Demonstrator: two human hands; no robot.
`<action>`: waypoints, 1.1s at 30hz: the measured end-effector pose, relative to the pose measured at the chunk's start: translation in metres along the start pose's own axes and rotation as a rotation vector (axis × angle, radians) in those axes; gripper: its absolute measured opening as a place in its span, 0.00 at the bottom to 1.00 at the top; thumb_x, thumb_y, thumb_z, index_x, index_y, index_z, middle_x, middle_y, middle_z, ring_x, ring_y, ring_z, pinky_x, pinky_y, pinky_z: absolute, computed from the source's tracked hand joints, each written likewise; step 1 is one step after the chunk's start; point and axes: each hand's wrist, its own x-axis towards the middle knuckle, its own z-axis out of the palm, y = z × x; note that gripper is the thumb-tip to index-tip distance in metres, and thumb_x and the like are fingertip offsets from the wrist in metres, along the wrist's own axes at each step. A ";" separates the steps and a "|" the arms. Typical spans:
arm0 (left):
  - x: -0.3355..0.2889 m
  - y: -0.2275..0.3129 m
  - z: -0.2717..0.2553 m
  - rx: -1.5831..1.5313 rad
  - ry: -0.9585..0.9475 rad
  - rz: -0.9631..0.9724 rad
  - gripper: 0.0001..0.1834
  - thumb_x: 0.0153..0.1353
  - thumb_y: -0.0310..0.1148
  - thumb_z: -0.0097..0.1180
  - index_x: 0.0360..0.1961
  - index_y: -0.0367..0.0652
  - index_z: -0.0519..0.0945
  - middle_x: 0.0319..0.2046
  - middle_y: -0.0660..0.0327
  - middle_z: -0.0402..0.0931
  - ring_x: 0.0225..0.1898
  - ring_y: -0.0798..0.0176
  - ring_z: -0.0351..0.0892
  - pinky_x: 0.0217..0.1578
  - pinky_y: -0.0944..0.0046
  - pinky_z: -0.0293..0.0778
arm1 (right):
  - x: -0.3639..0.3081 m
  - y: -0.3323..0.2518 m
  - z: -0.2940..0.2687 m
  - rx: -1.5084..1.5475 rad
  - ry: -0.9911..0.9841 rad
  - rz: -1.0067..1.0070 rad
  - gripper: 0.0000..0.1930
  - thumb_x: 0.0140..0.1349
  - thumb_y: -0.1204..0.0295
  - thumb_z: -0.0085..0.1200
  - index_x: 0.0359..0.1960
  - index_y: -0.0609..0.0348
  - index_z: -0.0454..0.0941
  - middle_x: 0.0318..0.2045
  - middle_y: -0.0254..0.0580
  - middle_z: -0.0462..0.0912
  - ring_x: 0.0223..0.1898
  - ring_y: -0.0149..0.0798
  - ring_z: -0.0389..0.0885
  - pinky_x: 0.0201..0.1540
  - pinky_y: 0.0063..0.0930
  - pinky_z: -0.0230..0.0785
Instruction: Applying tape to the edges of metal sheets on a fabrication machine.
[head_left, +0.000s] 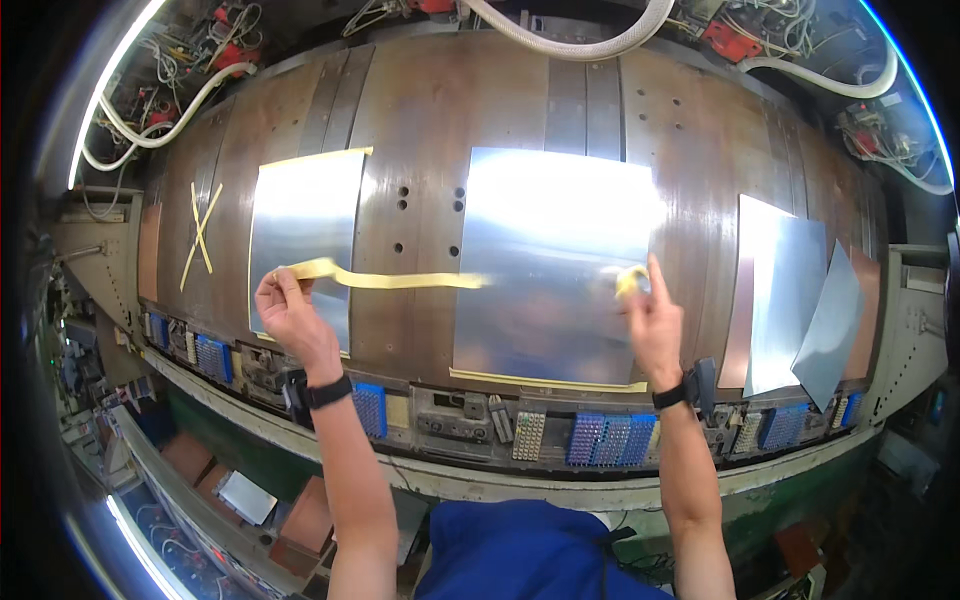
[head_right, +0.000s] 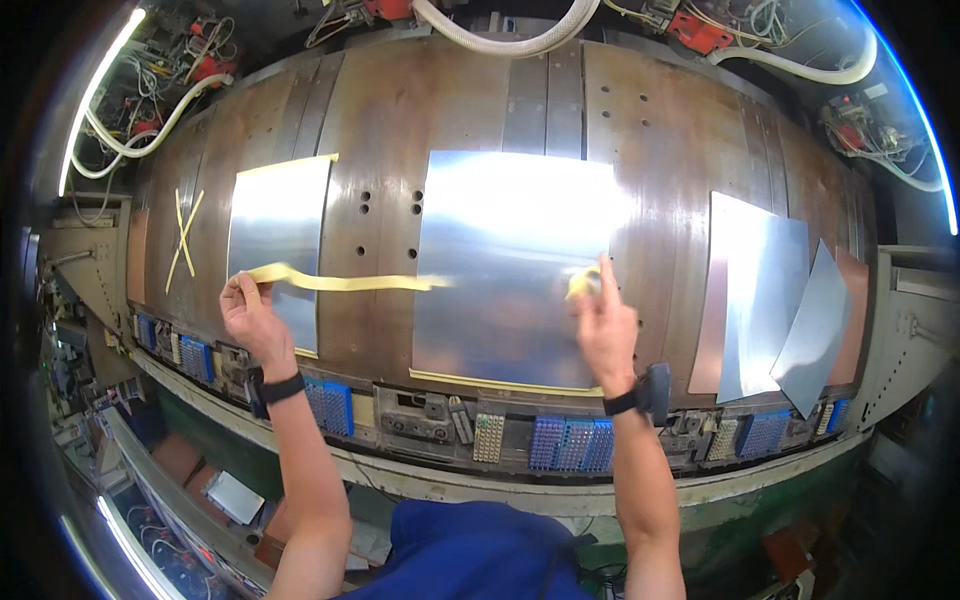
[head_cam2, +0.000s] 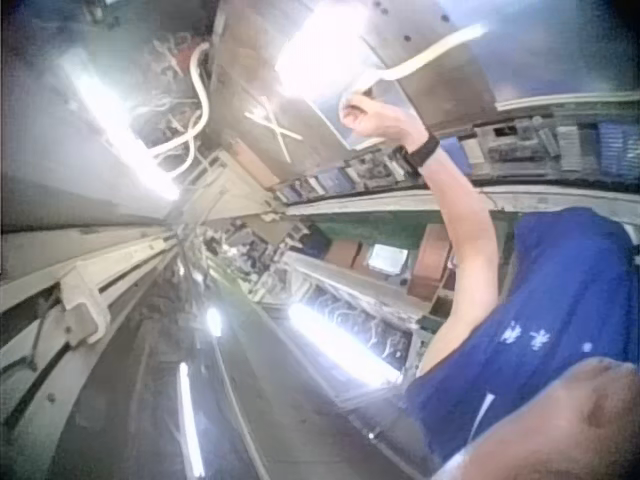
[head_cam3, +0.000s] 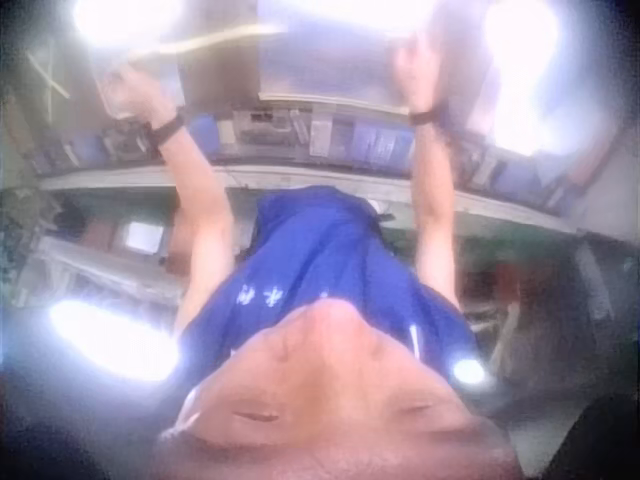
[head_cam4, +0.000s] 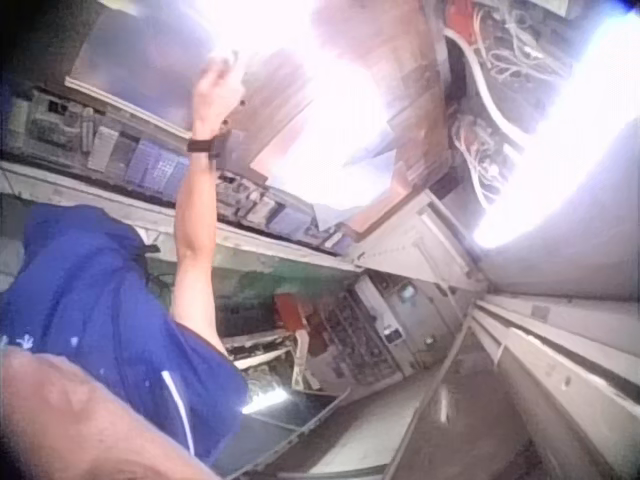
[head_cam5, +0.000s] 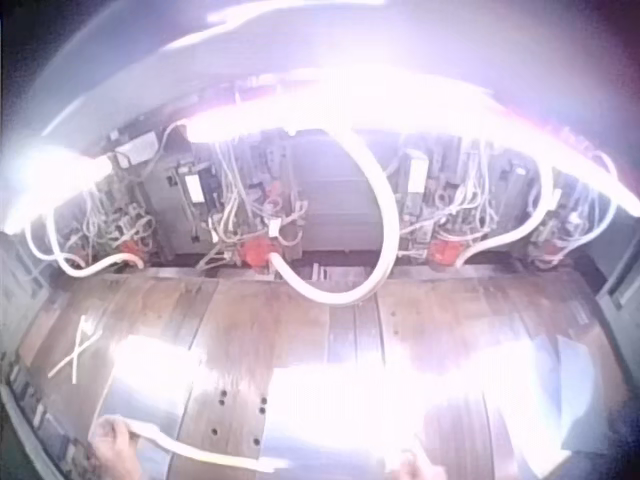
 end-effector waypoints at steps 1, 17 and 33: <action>-0.019 0.032 0.023 0.007 -0.150 0.042 0.08 0.72 0.24 0.60 0.49 0.38 0.76 0.38 0.62 0.81 0.38 0.69 0.81 0.41 0.69 0.79 | -0.005 0.000 0.001 -0.250 0.002 -0.102 0.43 0.60 0.67 0.72 0.75 0.62 0.63 0.48 0.52 0.87 0.49 0.52 0.86 0.52 0.45 0.75; -0.046 0.003 0.145 -0.128 -0.564 -0.063 0.06 0.71 0.20 0.61 0.45 0.37 0.77 0.40 0.63 0.79 0.42 0.70 0.80 0.44 0.68 0.79 | 0.092 -0.028 -0.021 0.513 -0.153 -0.096 0.08 0.66 0.73 0.68 0.39 0.66 0.86 0.30 0.34 0.88 0.33 0.27 0.83 0.39 0.23 0.75; -0.030 -0.141 0.282 0.328 -0.472 0.174 0.09 0.64 0.33 0.69 0.38 0.40 0.82 0.36 0.59 0.78 0.46 0.56 0.73 0.50 0.57 0.71 | 0.243 0.076 0.025 -0.289 0.508 -0.285 0.13 0.62 0.66 0.71 0.40 0.63 0.88 0.36 0.42 0.83 0.38 0.43 0.81 0.44 0.36 0.71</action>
